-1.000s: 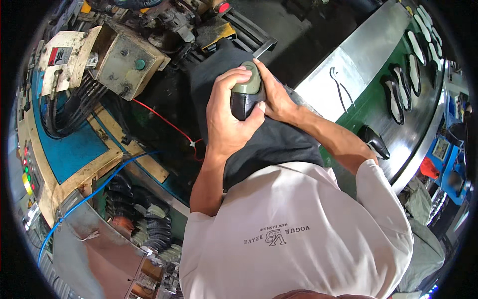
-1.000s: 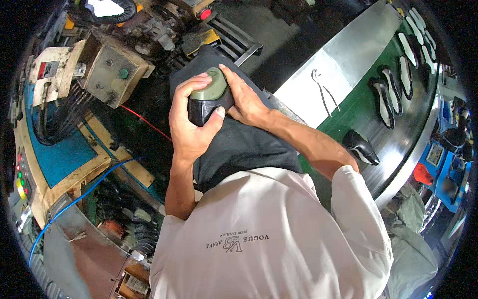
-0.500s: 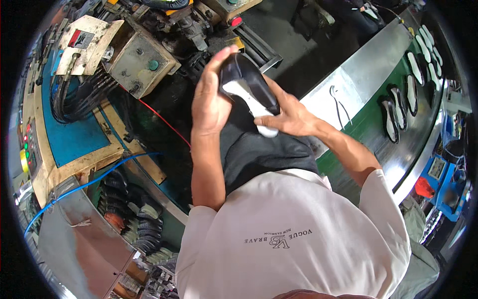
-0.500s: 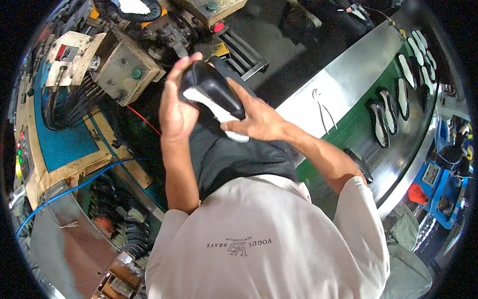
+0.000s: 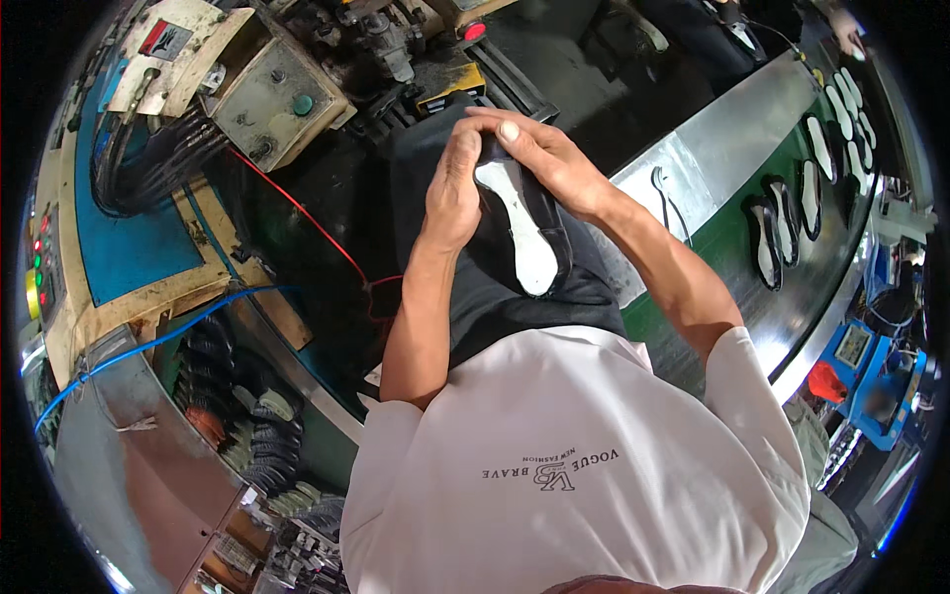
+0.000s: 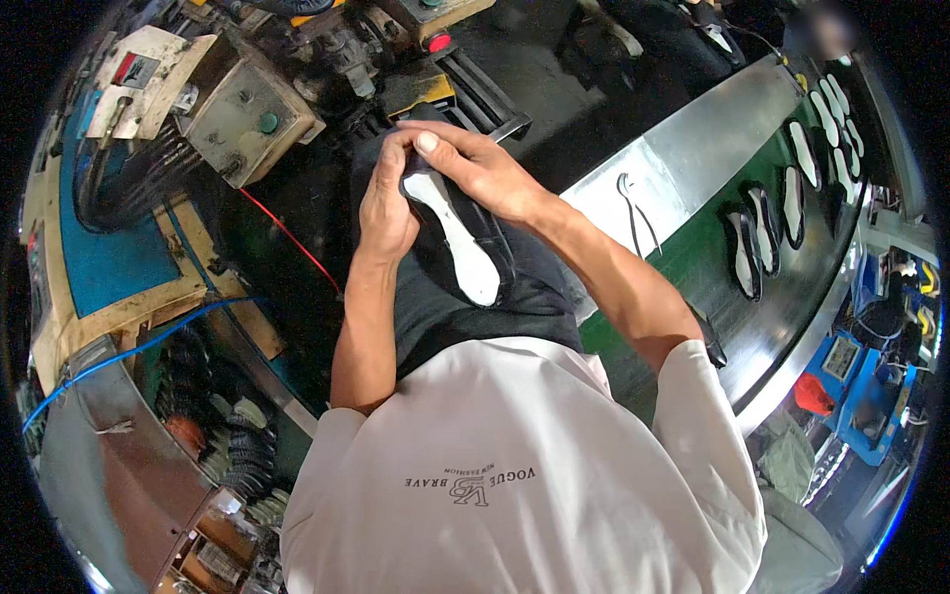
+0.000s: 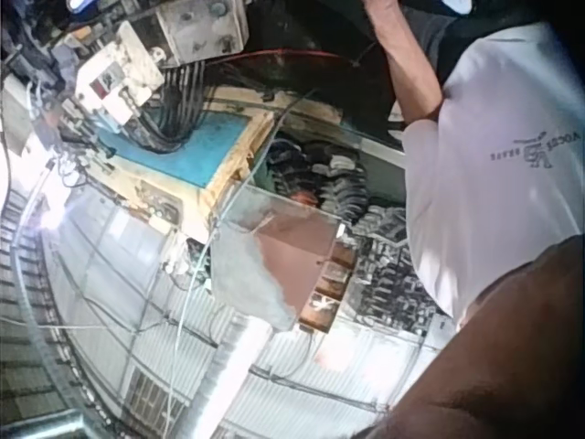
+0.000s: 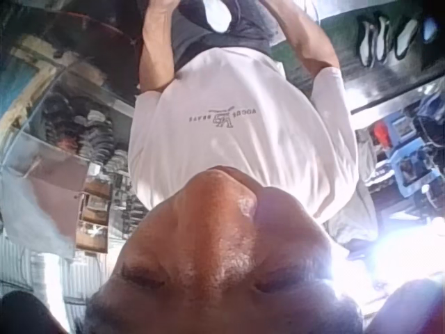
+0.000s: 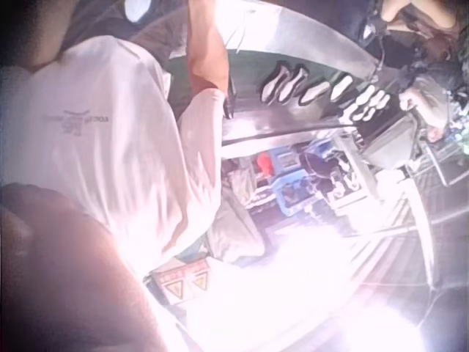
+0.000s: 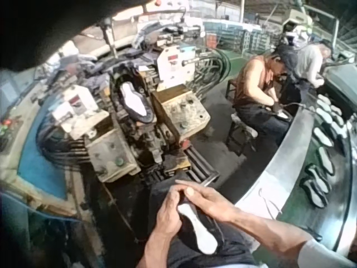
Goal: Assemble and process shoe uppers and soles using manufacturing machinery.
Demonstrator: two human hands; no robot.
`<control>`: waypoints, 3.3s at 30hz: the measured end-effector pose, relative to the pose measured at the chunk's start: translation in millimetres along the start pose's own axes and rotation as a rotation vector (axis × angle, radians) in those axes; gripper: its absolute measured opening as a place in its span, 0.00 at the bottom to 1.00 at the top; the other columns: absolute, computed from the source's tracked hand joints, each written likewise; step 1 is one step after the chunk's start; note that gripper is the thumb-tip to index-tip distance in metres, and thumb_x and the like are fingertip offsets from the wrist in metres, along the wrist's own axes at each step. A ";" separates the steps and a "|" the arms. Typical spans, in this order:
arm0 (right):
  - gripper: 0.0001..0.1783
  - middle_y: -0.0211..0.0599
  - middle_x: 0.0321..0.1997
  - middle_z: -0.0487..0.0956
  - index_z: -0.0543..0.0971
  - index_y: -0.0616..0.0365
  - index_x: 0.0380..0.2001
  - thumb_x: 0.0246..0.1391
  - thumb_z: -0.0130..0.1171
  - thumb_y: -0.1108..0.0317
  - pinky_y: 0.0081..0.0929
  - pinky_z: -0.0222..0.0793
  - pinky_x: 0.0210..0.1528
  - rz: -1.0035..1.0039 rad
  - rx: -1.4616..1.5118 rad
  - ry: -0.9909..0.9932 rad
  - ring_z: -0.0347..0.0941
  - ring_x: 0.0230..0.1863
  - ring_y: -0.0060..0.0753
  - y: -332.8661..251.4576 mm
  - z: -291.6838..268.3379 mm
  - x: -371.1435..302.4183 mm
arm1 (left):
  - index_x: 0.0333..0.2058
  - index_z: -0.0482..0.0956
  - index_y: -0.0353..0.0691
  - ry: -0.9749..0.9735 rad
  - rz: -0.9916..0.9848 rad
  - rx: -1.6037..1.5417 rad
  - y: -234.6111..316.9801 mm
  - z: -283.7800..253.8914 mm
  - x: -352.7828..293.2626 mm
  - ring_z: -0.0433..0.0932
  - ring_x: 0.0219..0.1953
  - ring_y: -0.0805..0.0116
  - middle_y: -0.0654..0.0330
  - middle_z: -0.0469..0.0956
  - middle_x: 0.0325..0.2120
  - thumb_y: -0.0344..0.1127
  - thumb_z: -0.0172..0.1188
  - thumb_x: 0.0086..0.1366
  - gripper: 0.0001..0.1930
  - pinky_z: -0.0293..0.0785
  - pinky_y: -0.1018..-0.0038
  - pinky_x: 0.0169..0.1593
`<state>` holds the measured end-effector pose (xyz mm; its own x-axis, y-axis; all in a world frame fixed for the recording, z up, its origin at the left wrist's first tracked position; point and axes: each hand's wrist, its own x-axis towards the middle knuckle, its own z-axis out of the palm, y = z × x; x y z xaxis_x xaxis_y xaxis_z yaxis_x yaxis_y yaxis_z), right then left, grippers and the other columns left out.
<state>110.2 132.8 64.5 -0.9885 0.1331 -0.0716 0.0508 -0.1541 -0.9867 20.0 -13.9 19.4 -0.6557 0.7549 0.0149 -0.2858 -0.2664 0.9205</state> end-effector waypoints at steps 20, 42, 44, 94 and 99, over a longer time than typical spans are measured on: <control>0.29 0.38 0.53 0.81 0.76 0.65 0.61 0.77 0.52 0.47 0.30 0.70 0.62 0.044 -0.207 0.121 0.74 0.56 0.28 46.4 -19.2 -1.3 | 0.64 0.74 0.32 0.136 0.274 0.520 -40.4 20.3 -5.3 0.76 0.64 0.56 0.48 0.78 0.61 0.40 0.44 0.85 0.21 0.67 0.63 0.70; 0.37 0.41 0.68 0.75 0.68 0.63 0.74 0.73 0.60 0.50 0.32 0.64 0.73 0.346 0.459 0.162 0.71 0.68 0.33 75.6 -33.5 -7.6 | 0.58 0.81 0.32 0.034 -0.069 0.181 -57.6 -4.0 19.2 0.77 0.59 0.64 0.56 0.82 0.55 0.46 0.51 0.83 0.22 0.68 0.69 0.67; 0.38 0.43 0.71 0.73 0.66 0.64 0.75 0.73 0.62 0.51 0.32 0.63 0.74 0.317 0.320 0.153 0.69 0.70 0.34 86.5 -39.4 -5.1 | 0.58 0.81 0.32 0.031 -0.036 0.282 -58.0 0.4 22.6 0.77 0.59 0.64 0.55 0.83 0.55 0.46 0.51 0.83 0.22 0.68 0.69 0.67; 0.40 0.68 0.82 0.53 0.74 0.35 0.73 0.55 0.71 0.60 0.54 0.64 0.76 -0.627 -1.240 0.267 0.61 0.77 0.72 -74.2 -3.4 339.3 | 0.76 0.55 0.49 0.397 0.036 -0.765 84.3 -145.9 -68.6 0.84 0.54 0.36 0.44 0.75 0.63 0.54 0.58 0.77 0.37 0.83 0.42 0.59; 0.47 0.79 0.81 0.48 0.66 0.36 0.78 0.56 0.72 0.59 0.62 0.57 0.77 -0.615 -1.358 0.273 0.55 0.76 0.82 -52.7 17.4 323.9 | 0.65 0.70 0.27 0.524 -0.090 -0.685 45.8 -135.8 -90.4 0.83 0.56 0.36 0.36 0.81 0.55 0.64 0.44 0.79 0.39 0.78 0.44 0.65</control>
<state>-215.2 167.0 95.8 -0.8560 0.0340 0.5159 -0.1082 0.9639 -0.2431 -28.7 -175.7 7.2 -0.7997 0.4621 -0.3833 -0.5995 -0.6483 0.4693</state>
